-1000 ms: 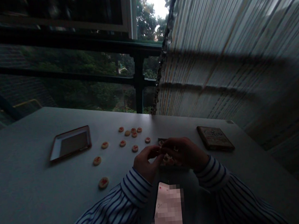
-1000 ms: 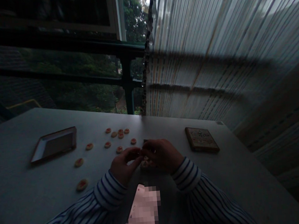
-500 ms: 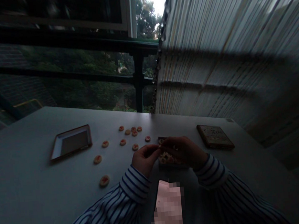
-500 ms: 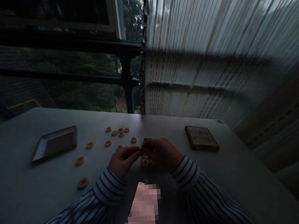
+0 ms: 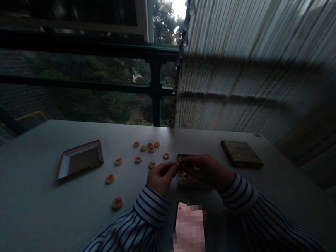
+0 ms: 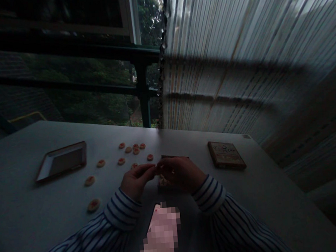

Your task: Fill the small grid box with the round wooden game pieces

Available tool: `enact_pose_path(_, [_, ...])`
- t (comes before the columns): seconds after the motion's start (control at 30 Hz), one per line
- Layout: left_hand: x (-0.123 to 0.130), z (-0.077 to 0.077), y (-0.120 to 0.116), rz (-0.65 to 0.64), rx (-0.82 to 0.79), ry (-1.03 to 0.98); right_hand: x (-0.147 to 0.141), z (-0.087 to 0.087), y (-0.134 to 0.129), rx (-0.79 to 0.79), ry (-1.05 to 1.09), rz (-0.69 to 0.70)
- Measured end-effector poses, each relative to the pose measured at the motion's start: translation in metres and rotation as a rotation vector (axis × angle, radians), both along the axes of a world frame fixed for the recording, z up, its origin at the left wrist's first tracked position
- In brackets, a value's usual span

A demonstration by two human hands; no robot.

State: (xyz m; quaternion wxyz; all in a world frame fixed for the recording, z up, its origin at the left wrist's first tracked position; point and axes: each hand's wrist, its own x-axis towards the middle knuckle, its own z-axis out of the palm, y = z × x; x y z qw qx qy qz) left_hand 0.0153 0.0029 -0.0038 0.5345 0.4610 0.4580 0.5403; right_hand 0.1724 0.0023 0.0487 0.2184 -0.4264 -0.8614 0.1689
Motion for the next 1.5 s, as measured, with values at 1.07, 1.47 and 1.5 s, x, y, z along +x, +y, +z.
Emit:
enact_pose_path(1.07, [-0.002,-0.005,0.001,-0.012,0.092,0.231,0.0,0.005,0.0,0.119,-0.222,0.003])
enact_pose_path(1.47, [-0.004,-0.022,0.004,-0.082,0.134,0.336,0.002,-0.001,0.001,0.106,-0.349,0.017])
enact_pose_path(1.5, [-0.004,-0.023,0.004,-0.086,0.133,0.342,0.002,-0.001,0.001,0.108,-0.364,0.015])
